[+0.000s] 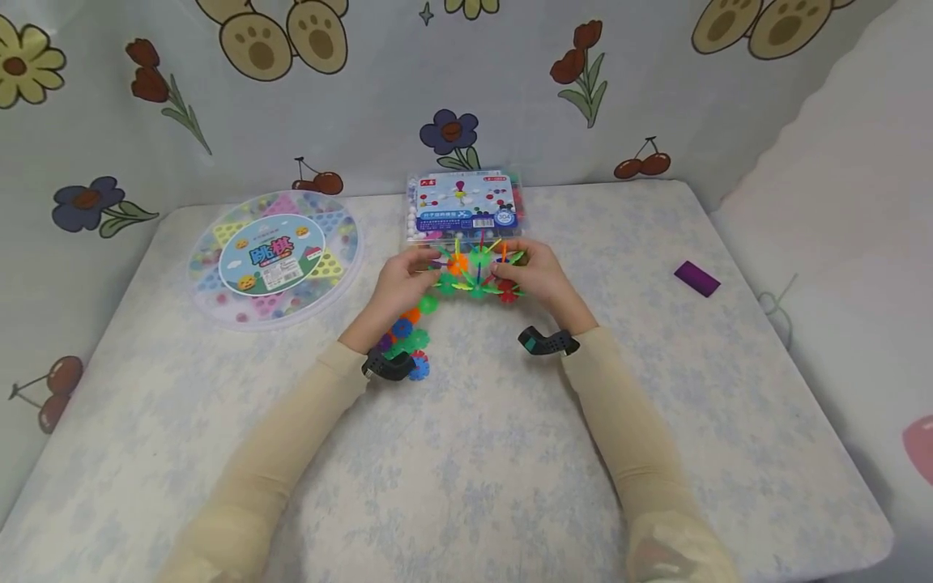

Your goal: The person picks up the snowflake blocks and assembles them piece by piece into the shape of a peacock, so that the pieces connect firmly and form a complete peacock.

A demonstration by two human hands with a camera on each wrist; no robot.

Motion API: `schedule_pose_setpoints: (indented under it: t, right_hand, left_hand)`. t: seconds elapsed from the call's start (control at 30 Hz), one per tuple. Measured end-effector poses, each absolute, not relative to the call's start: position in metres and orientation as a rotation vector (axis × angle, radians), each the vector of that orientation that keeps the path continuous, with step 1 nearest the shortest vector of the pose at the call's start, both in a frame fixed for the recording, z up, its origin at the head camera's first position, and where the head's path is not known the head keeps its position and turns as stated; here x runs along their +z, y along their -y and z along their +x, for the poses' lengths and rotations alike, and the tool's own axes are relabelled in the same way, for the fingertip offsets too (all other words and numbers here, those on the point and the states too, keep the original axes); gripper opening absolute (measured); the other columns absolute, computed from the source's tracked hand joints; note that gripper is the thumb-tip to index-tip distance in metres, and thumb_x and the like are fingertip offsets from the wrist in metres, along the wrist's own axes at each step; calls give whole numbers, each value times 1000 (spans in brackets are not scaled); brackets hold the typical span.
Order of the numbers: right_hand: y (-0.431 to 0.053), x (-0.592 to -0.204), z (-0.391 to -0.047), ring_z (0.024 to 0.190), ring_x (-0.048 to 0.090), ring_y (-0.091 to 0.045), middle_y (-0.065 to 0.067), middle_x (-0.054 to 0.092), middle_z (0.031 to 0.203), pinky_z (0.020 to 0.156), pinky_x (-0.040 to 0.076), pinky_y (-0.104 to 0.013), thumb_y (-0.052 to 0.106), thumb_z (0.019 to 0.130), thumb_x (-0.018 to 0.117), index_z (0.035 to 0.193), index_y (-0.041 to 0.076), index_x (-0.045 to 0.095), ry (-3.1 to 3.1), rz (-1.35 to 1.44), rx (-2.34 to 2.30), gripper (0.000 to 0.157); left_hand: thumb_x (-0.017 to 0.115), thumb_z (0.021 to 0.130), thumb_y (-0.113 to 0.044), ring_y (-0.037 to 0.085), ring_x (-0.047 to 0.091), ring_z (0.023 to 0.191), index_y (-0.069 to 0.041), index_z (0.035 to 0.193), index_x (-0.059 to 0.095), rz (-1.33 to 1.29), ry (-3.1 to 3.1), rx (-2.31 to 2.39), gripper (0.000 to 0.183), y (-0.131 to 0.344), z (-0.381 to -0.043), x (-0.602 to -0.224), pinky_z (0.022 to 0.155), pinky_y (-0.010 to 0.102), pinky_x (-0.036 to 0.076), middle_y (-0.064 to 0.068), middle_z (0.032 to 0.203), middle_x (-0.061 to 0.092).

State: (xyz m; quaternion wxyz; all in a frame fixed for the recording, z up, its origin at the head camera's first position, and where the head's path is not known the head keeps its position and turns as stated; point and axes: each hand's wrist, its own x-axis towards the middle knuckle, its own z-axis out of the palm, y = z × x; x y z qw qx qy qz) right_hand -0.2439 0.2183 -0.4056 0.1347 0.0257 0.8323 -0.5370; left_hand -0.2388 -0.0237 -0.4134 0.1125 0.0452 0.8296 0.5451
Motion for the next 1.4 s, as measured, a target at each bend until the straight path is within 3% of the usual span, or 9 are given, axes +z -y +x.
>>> schedule_pose_setpoints:
  t: [0.2,0.3,0.43,0.6,0.7,0.8,1.0,1.23,1.4]
  right_hand:
    - [-227,-412,-250,78,58,-7,10,62,89,67,50,-21,26,103,62,141,2,51,-2329,132,-1567,47]
    - [-231,-414,-252,83,57,-8,11,61,92,69,49,-21,31,104,58,142,1,50,-2311,165,-1547,49]
    - [-234,-414,-254,89,56,-10,8,60,97,75,49,-23,35,105,56,144,2,50,-2291,195,-1535,51]
    - [-240,-410,-253,108,54,-17,-5,57,124,100,48,-33,36,108,48,147,-2,48,-2245,189,-1587,55]
    - [-246,-406,-252,125,51,-27,-17,50,141,117,40,-43,35,109,45,147,-6,45,-2207,200,-1632,56]
    - [-250,-402,-251,139,45,-33,-23,43,152,124,34,-47,34,110,43,150,-7,41,-2179,214,-1654,58]
    - [-254,-399,-252,140,48,-36,-27,46,152,121,38,-46,34,110,44,151,-7,40,-2215,228,-1639,59]
    - [-252,-382,-245,137,55,-35,-25,52,149,118,43,-44,33,107,50,151,-4,43,-2414,267,-1589,57]
    - [-225,-366,-232,116,63,-33,-21,64,131,96,57,-28,26,105,55,139,1,58,-2665,148,-1591,43]
  left_hand:
    - [49,108,-29,25,66,103,-18,148,52,85,-2341,1562,42,20,-249,-414,70,31,46,11,137,65]
    - [45,109,-35,25,64,98,-20,150,50,57,-2324,1536,44,18,-253,-413,73,32,50,10,142,61]
    - [44,109,-39,25,64,108,-21,152,48,38,-2301,1517,47,17,-259,-414,82,35,56,9,147,57]
    - [43,109,-43,26,65,110,-22,154,45,25,-2285,1507,49,19,-261,-412,72,31,51,9,147,56]
    - [43,109,-44,26,66,106,-22,154,45,32,-2267,1523,50,22,-259,-412,66,30,47,9,138,63]
    - [43,108,-45,24,66,104,-22,154,45,37,-2247,1527,51,23,-259,-411,69,31,48,10,127,67]
    - [43,108,-46,23,66,98,-23,153,45,22,-2226,1523,50,29,-259,-408,72,29,51,10,125,69]
    - [47,107,-41,29,70,103,-15,150,50,111,-2339,1460,50,60,-257,-396,75,31,56,15,132,68]
    - [60,102,-28,30,65,94,-13,140,59,292,-2537,1126,41,87,-242,-391,79,38,52,15,118,69]
